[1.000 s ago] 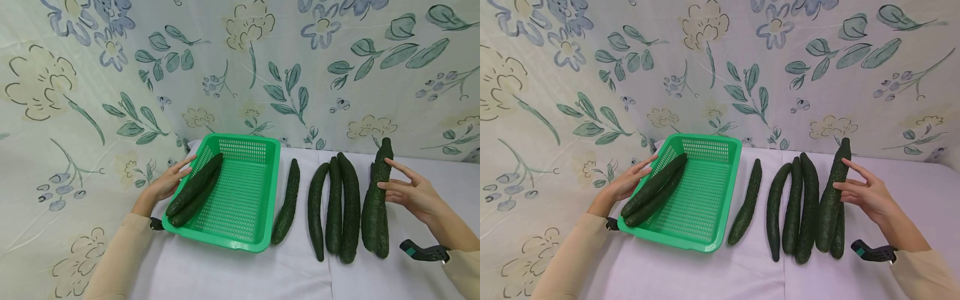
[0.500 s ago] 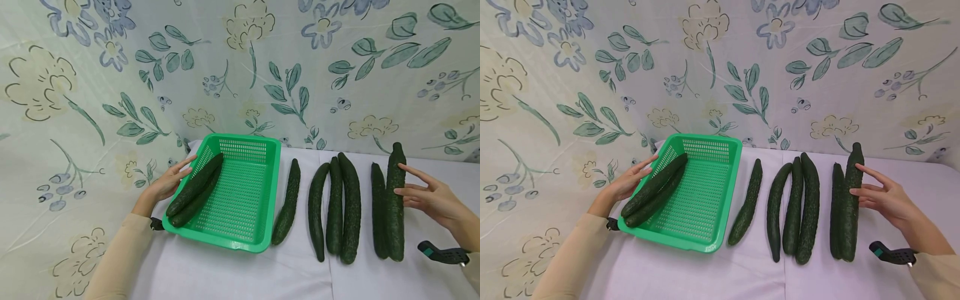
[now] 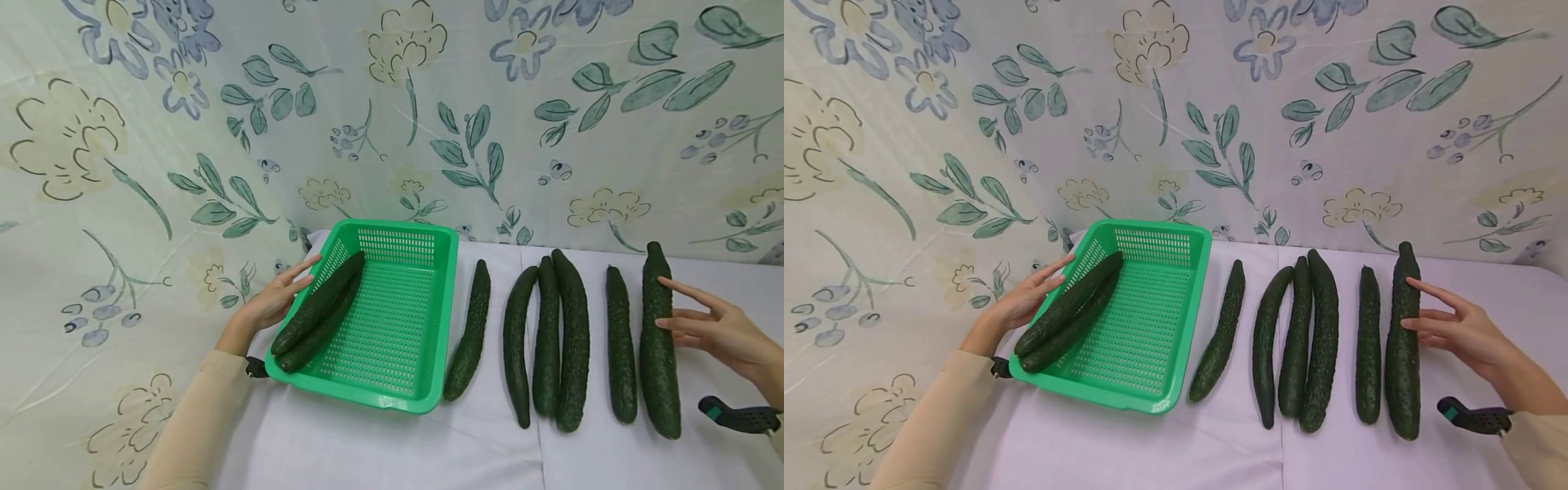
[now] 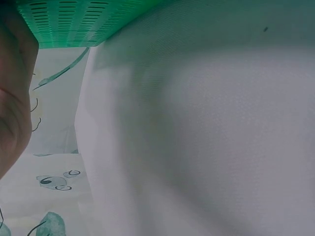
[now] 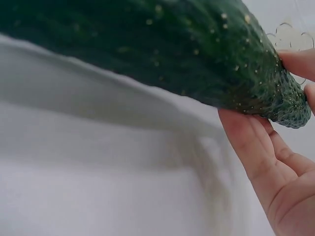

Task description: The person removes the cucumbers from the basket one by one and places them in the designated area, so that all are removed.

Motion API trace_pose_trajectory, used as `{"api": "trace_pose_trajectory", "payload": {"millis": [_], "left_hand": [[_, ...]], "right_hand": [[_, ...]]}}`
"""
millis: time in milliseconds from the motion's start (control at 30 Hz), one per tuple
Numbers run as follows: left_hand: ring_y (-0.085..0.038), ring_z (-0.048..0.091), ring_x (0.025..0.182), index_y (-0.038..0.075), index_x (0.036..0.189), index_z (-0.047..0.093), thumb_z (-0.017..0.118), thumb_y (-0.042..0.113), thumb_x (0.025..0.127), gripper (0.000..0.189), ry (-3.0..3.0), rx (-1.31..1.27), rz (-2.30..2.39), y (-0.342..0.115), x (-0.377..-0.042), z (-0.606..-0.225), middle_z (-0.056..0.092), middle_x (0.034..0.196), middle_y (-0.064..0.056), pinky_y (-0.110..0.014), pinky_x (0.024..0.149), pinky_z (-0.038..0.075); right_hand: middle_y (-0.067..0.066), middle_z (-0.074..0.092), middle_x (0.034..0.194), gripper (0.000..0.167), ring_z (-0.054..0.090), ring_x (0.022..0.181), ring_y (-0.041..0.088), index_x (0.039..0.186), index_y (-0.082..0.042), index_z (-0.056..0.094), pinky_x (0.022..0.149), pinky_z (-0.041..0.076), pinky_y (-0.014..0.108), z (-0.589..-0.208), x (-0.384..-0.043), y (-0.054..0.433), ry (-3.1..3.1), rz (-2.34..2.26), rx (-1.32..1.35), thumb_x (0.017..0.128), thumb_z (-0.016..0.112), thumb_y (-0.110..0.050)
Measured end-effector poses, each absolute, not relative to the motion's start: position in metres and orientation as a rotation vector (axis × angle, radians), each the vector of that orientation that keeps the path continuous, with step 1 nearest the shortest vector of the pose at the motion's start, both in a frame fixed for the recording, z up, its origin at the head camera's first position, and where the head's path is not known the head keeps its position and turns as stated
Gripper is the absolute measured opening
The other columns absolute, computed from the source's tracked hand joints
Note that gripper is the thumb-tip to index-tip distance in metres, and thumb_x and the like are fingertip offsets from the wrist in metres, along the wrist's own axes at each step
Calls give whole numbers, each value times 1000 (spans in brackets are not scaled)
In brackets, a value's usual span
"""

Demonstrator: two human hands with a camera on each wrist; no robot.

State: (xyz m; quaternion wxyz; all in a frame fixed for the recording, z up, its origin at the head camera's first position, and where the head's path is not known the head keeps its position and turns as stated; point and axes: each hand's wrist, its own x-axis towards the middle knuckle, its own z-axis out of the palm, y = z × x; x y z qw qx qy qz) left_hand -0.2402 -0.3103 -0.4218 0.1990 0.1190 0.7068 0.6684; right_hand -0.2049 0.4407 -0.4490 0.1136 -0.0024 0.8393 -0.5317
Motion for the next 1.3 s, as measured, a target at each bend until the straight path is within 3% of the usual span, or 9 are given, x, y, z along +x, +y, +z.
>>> {"api": "trace_pose_trajectory", "payload": {"millis": [233,467,667,800,1133,1300], "left_hand": [[-14,55,124,30,161,23,41,27,110,54,2023,319,1844,-311,-239,-421,16,163,-10,-33,91,53],[-15,66,105,33,160,24,40,28,110,53,1998,308,1851,-310,-239,-421,32,156,-18,-31,78,57],[-15,57,122,32,160,24,41,28,110,53,2044,315,1827,-311,-240,-422,8,165,-4,-32,87,55],[-15,51,128,32,160,24,41,30,110,53,2060,317,1817,-311,-239,-422,4,166,-4,-32,91,54],[-16,63,113,30,161,21,39,27,110,54,1957,307,1881,-310,-241,-423,19,162,-16,-31,83,56],[-14,68,100,32,160,23,40,28,110,53,1968,289,1879,-310,-239,-423,27,159,-15,-29,76,57]], "right_hand": [[57,-4,141,85,48,85,-16,158,-45,7,70,57,29,-460,-205,449,2500,-1485,-24,101,62,-15],[60,0,138,82,53,83,-13,158,-46,7,70,58,30,-468,-204,454,2484,-1492,-29,103,59,-13],[59,4,138,87,53,80,-11,158,-45,6,69,58,29,-470,-205,452,2520,-1456,26,100,65,-19],[57,13,139,88,55,80,-8,158,-43,6,69,58,29,-473,-206,450,2556,-1441,45,99,67,-22],[52,18,138,87,52,83,-5,160,-40,8,67,57,26,-473,-205,447,2624,-1368,56,98,68,-27],[46,24,136,85,50,85,-6,161,-35,11,66,55,23,-471,-205,446,2670,-1274,-1,98,67,-29]]}}
